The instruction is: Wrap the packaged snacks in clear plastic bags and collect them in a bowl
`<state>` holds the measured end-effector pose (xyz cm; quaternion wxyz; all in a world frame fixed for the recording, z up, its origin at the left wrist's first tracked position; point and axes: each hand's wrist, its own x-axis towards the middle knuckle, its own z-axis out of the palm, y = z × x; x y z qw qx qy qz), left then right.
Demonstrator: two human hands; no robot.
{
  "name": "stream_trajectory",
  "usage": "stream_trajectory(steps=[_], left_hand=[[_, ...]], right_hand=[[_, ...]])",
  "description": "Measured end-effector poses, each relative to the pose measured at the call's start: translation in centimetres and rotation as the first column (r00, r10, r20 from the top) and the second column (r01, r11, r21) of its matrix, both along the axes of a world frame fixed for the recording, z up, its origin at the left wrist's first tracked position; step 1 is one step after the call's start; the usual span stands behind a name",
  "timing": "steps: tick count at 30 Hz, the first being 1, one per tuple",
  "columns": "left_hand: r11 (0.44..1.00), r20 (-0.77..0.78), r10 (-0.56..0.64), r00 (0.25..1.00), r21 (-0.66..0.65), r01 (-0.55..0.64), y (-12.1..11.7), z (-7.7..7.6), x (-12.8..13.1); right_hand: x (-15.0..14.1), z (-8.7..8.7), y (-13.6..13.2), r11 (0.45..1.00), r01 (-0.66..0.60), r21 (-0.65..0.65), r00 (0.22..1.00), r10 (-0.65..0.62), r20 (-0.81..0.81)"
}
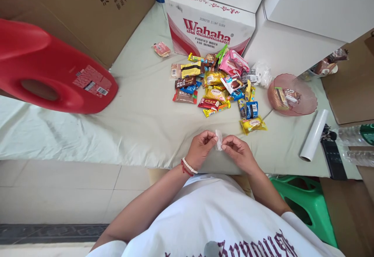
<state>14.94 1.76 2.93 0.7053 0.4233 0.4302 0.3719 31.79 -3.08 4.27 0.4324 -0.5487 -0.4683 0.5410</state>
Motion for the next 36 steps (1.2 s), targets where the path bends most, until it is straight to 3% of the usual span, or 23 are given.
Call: stream_trajectory(steps=[8,14,18,21,24,29,33,36], left_hand=[[1.0,0.013,0.002,1.0,0.003,-0.002,-0.2,-0.3,-1.1],[0.997,0.048,0.038,0.998,-0.066,-0.034,0.6,-0.8,-4.2],[0.998,-0.041,0.001,0.999,-0.065,-0.004,1.1,-1.0,-6.4],[0.996,-0.189,0.086,0.978,0.038,-0.08,1.3,-0.7,-7.3],[0.985,-0.232,0.117,0.966,0.151,-0.084,0.8,0.5,-6.7],[0.939,-0.237,-0.025,0.971,0.328,0.105,-0.5,2.7,-2.5],[0.876,-0.289,0.057,0.956,0.474,0.091,-0.9,3.0,0.2],[0.886,-0.262,0.065,0.963,0.46,0.065,-0.6,2.8,0.2]], right_hand=[[-0.1,-1.3,0.9,0.981,0.181,-0.072,0.98,-0.186,-0.066],[1.9,-0.6,1.5,0.933,0.322,-0.16,0.917,-0.349,-0.194],[2.9,0.1,1.3,0.898,0.359,-0.252,0.864,-0.422,-0.273],[3.0,0.4,1.2,0.889,0.367,-0.274,0.853,-0.439,-0.283],[2.4,0.8,1.1,0.908,0.329,-0.261,0.869,-0.399,-0.292],[0.5,1.8,1.0,0.948,0.257,-0.186,0.916,-0.301,-0.267],[-0.3,2.8,0.7,0.967,0.238,-0.095,0.961,-0.249,-0.12],[0.2,3.3,0.5,0.978,0.205,-0.026,0.979,-0.205,-0.002]])
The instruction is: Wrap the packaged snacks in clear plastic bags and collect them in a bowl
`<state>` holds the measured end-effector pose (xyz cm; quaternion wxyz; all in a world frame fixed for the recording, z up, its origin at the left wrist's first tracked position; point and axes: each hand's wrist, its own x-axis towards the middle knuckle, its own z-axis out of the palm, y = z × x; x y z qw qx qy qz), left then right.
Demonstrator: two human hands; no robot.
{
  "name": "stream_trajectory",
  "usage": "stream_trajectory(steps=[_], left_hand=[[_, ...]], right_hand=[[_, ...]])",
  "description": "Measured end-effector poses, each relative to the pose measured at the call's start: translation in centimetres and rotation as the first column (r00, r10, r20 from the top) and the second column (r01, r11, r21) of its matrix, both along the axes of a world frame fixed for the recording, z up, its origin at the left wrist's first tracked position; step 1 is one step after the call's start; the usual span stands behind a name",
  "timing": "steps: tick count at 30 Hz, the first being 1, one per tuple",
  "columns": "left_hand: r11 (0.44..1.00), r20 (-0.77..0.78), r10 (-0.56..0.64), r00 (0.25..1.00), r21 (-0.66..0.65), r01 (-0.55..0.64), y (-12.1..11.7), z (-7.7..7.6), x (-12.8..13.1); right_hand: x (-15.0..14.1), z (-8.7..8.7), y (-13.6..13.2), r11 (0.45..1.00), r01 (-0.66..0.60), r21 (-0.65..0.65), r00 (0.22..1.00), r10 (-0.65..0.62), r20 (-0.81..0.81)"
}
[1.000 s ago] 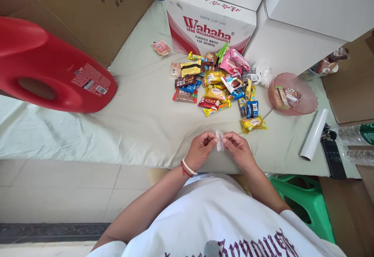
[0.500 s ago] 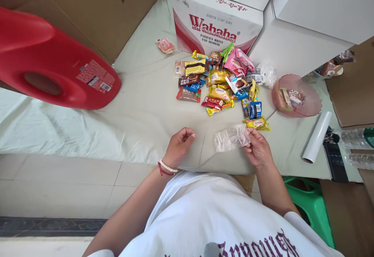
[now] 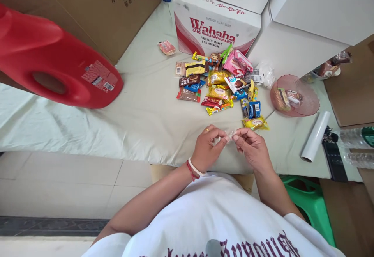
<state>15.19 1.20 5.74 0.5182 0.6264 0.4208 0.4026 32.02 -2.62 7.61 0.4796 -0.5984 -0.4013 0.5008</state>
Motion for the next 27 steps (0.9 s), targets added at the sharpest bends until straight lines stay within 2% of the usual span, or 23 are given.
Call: stream_trajectory(steps=[3,6,10,13,16,18,19,21,24,27], left_hand=[[0.988,0.102,-0.003,0.995,-0.15,0.018,0.5,0.0,-0.9],[0.957,0.196,0.034,0.98,-0.289,0.024,0.9,0.2,-1.7],[0.928,0.349,0.092,0.933,-0.369,0.047,1.1,0.7,-2.1],[0.913,0.448,0.111,0.887,-0.399,0.087,1.2,1.2,-2.0],[0.924,0.44,0.12,0.89,-0.378,0.062,1.2,1.6,-2.0],[0.937,0.388,0.145,0.91,-0.348,-0.001,1.2,1.7,-2.2],[0.944,0.353,0.165,0.921,-0.327,-0.043,1.1,1.7,-2.2],[0.955,0.258,0.213,0.942,-0.258,-0.145,1.0,1.5,-2.4],[0.953,0.096,0.296,0.95,-0.093,-0.287,0.7,1.1,-2.6],[0.938,0.024,0.346,0.938,0.025,-0.346,0.7,0.7,-2.9]], right_hand=[[1.0,0.5,0.0,0.999,-0.032,-0.001,0.999,0.032,0.031],[1.9,1.1,0.2,0.997,-0.073,-0.023,0.997,0.072,-0.031],[2.3,1.9,0.9,0.99,-0.128,-0.053,0.984,0.121,-0.128],[2.1,2.2,1.7,0.991,-0.101,-0.089,0.977,0.082,-0.196],[1.7,2.1,2.4,0.998,0.03,-0.051,0.98,-0.039,-0.196],[1.5,1.9,2.3,0.996,0.075,-0.04,0.976,-0.082,-0.203],[1.3,1.8,2.1,0.997,0.055,-0.051,0.973,-0.065,-0.223],[0.7,1.5,1.5,0.993,-0.064,-0.098,0.958,0.033,-0.284],[-0.6,0.6,0.5,0.957,-0.23,-0.176,0.935,0.167,-0.313],[-1.5,-0.5,0.2,0.966,-0.19,-0.175,0.976,0.166,-0.142]])
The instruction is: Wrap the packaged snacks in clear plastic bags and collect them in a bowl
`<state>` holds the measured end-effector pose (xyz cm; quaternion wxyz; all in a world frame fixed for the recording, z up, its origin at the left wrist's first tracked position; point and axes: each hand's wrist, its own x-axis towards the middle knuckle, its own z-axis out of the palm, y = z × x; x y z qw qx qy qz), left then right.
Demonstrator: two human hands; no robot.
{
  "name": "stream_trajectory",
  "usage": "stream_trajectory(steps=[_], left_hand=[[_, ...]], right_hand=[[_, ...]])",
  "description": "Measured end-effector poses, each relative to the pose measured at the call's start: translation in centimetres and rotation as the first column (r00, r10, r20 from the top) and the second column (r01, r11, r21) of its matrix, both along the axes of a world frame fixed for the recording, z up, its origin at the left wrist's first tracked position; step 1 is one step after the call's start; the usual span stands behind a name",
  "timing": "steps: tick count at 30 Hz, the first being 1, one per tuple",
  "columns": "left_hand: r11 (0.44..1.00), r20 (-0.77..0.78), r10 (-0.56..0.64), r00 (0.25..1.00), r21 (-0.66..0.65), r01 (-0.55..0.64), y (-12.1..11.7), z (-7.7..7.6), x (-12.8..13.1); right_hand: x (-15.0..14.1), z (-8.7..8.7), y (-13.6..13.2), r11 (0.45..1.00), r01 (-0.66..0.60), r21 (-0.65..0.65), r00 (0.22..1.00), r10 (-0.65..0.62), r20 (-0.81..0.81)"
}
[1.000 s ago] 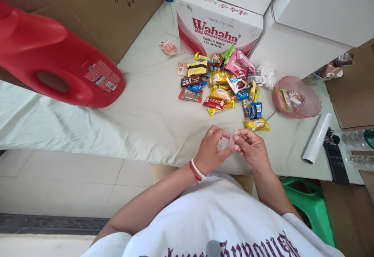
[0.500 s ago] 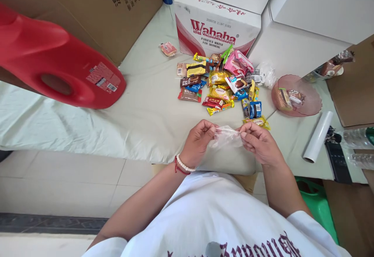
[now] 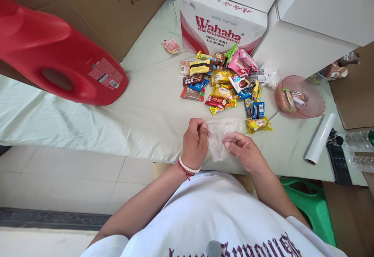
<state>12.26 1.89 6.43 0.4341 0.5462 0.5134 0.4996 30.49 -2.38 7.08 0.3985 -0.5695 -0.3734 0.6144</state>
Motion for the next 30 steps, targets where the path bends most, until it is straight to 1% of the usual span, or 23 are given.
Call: stream_trajectory(steps=[2,3,5,6,8,9,11,13,14,15,16,18,20,22,24,26,27,28,30], left_hand=[[1.0,0.016,0.005,1.0,-0.008,-0.005,0.4,-0.2,-0.4],[0.999,0.043,-0.004,0.999,-0.033,0.005,0.6,-0.4,-0.7],[0.99,0.133,-0.049,0.99,-0.125,0.066,1.3,-0.7,-1.2],[0.978,0.188,-0.077,0.979,-0.178,0.111,1.6,-0.8,-1.5],[0.946,0.29,-0.109,0.951,-0.265,0.189,2.0,-1.1,-1.9],[0.932,0.331,-0.102,0.938,-0.297,0.207,2.1,-1.3,-2.0],[0.916,0.388,-0.035,0.921,-0.356,0.185,2.0,-1.6,-2.0],[0.889,0.413,0.05,0.909,-0.433,0.148,1.5,-1.7,-1.9],[0.872,0.411,0.073,0.908,-0.469,0.142,1.2,-1.8,-1.9],[0.855,0.396,0.07,0.916,-0.496,0.149,0.9,-1.9,-1.7],[0.843,0.363,0.037,0.931,-0.511,0.166,0.7,-2.1,-1.6],[0.844,0.258,-0.076,0.963,-0.498,0.2,0.4,-2.5,-1.4],[0.868,0.157,-0.163,0.974,-0.447,0.218,0.4,-2.9,-1.3],[0.901,0.12,-0.18,0.976,-0.379,0.212,0.6,-3.1,-1.4],[0.935,0.113,-0.171,0.979,-0.294,0.197,0.4,-3.0,-1.7],[0.962,0.062,-0.192,0.979,-0.186,0.201,-0.1,-2.8,-2.1],[0.964,0.025,-0.22,0.975,-0.148,0.222,-0.4,-2.6,-2.2],[0.957,-0.004,-0.259,0.966,-0.139,0.256,-0.8,-2.4,-2.4],[0.929,-0.009,-0.327,0.945,-0.186,0.32,-1.4,-2.1,-2.4]], right_hand=[[0.1,-0.7,0.3,0.99,0.087,0.114,0.986,-0.102,0.134],[0.3,-1.0,0.6,0.976,0.133,0.175,0.972,-0.163,0.17],[1.0,-1.2,1.1,0.946,0.219,0.237,0.954,-0.259,0.152],[1.2,-1.2,1.3,0.94,0.254,0.226,0.954,-0.282,0.102],[1.3,-1.1,1.7,0.949,0.287,0.131,0.958,-0.286,-0.029],[1.2,-1.1,1.9,0.953,0.292,0.075,0.954,-0.286,-0.087],[0.5,-1.1,2.1,0.951,0.308,0.016,0.942,-0.302,-0.15],[-0.4,-1.4,2.3,0.936,0.351,0.027,0.925,-0.341,-0.168],[-0.9,-1.5,2.3,0.928,0.371,0.042,0.917,-0.359,-0.175],[-1.4,-1.7,2.3,0.923,0.381,0.055,0.913,-0.366,-0.18],[-1.8,-1.9,2.2,0.924,0.376,0.062,0.915,-0.36,-0.183],[-2.4,-2.2,2.2,0.935,0.347,0.071,0.927,-0.33,-0.177],[-2.5,-2.3,2.3,0.941,0.324,0.094,0.938,-0.307,-0.16],[-2.0,-2.3,2.6,0.926,0.351,0.141,0.933,-0.333,-0.134],[-1.1,-2.2,3.1,0.894,0.417,0.165,0.907,-0.396,-0.144],[-0.1,-2.0,3.6,0.876,0.47,0.112,0.872,-0.441,-0.21],[0.3,-2.0,3.7,0.875,0.479,0.066,0.857,-0.45,-0.252],[0.5,-1.9,3.8,0.879,0.477,0.022,0.845,-0.451,-0.286],[0.6,-1.9,3.8,0.885,0.465,-0.025,0.838,-0.45,-0.31]])
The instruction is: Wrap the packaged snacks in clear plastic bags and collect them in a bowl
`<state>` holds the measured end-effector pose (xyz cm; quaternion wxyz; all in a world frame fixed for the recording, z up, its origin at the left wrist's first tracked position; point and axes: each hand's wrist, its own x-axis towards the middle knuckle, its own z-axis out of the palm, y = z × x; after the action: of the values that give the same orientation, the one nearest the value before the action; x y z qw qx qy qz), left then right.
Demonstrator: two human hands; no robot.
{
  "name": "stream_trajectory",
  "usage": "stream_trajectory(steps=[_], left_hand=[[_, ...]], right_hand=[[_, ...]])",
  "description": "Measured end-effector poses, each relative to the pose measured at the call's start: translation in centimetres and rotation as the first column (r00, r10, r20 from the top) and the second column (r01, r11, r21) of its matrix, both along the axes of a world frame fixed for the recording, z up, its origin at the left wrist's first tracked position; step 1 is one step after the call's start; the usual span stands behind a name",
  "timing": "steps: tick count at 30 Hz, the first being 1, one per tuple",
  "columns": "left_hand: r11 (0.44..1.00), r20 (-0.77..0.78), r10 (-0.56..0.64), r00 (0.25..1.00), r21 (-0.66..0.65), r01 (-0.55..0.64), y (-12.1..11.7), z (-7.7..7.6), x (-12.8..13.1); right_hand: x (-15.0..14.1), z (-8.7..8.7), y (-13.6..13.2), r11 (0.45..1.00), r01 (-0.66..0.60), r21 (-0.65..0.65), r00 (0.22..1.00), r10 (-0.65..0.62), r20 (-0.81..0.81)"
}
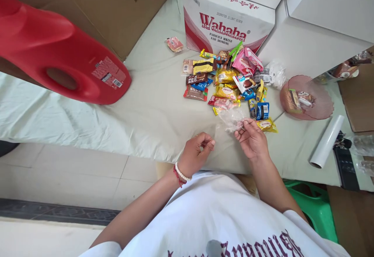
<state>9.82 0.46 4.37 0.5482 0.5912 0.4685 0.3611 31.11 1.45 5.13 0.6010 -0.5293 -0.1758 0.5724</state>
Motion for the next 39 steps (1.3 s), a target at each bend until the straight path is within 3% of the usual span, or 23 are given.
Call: stream_trajectory(steps=[3,6,9,12,17,20,23,28,33,35,38,39], left_hand=[[0.996,-0.003,0.062,0.998,-0.059,-0.062,0.0,0.4,0.6],[0.974,-0.069,0.221,0.973,0.063,-0.216,1.1,0.7,1.7],[0.973,-0.12,0.22,0.968,0.102,-0.209,2.4,0.5,2.7],[0.975,-0.007,0.224,0.975,-0.005,-0.224,3.1,0.3,3.1],[0.944,0.322,0.294,0.9,-0.247,-0.22,2.8,0.4,2.9],[0.929,0.318,0.325,0.891,-0.283,-0.238,2.7,0.8,3.1],[0.921,0.259,0.368,0.893,-0.234,-0.312,2.8,0.9,3.2],[0.921,0.214,0.376,0.902,-0.195,-0.338,2.7,0.3,2.9],[0.935,0.157,0.325,0.932,-0.199,-0.293,3.4,-2.1,1.8],[0.915,0.077,0.381,0.921,-0.178,-0.363,3.9,-2.8,1.2],[0.827,-0.066,0.562,0.824,0.075,-0.558,3.9,-2.1,0.6],[0.812,-0.087,0.575,0.814,0.184,-0.554,3.5,-1.5,0.6]], right_hand=[[-0.8,-0.2,-0.4,1.0,-0.014,0.024,0.999,0.013,0.052],[-1.9,-0.4,-0.9,0.992,-0.068,0.102,0.983,0.049,0.174],[-2.0,-0.5,-1.2,0.981,-0.14,0.135,0.937,0.087,0.338],[-1.1,-0.3,-1.2,0.98,-0.136,0.147,0.908,0.064,0.415],[0.9,0.4,-0.5,0.984,-0.144,0.101,0.944,0.106,0.311],[1.2,0.3,0.0,0.984,-0.174,0.035,0.947,0.158,0.28],[0.9,0.1,0.1,0.985,-0.172,-0.013,0.973,0.172,0.151],[0.2,-0.3,-0.8,0.937,-0.319,-0.142,0.944,0.302,-0.131],[-0.4,-0.7,-1.4,0.944,-0.307,-0.119,0.946,0.29,-0.143],[-0.5,-0.7,-1.4,0.947,-0.296,-0.125,0.951,0.28,-0.132],[-0.9,-0.8,-1.2,0.949,-0.286,-0.134,0.957,0.276,-0.093],[-1.0,-0.8,-1.2,0.953,-0.273,-0.133,0.961,0.265,-0.074]])
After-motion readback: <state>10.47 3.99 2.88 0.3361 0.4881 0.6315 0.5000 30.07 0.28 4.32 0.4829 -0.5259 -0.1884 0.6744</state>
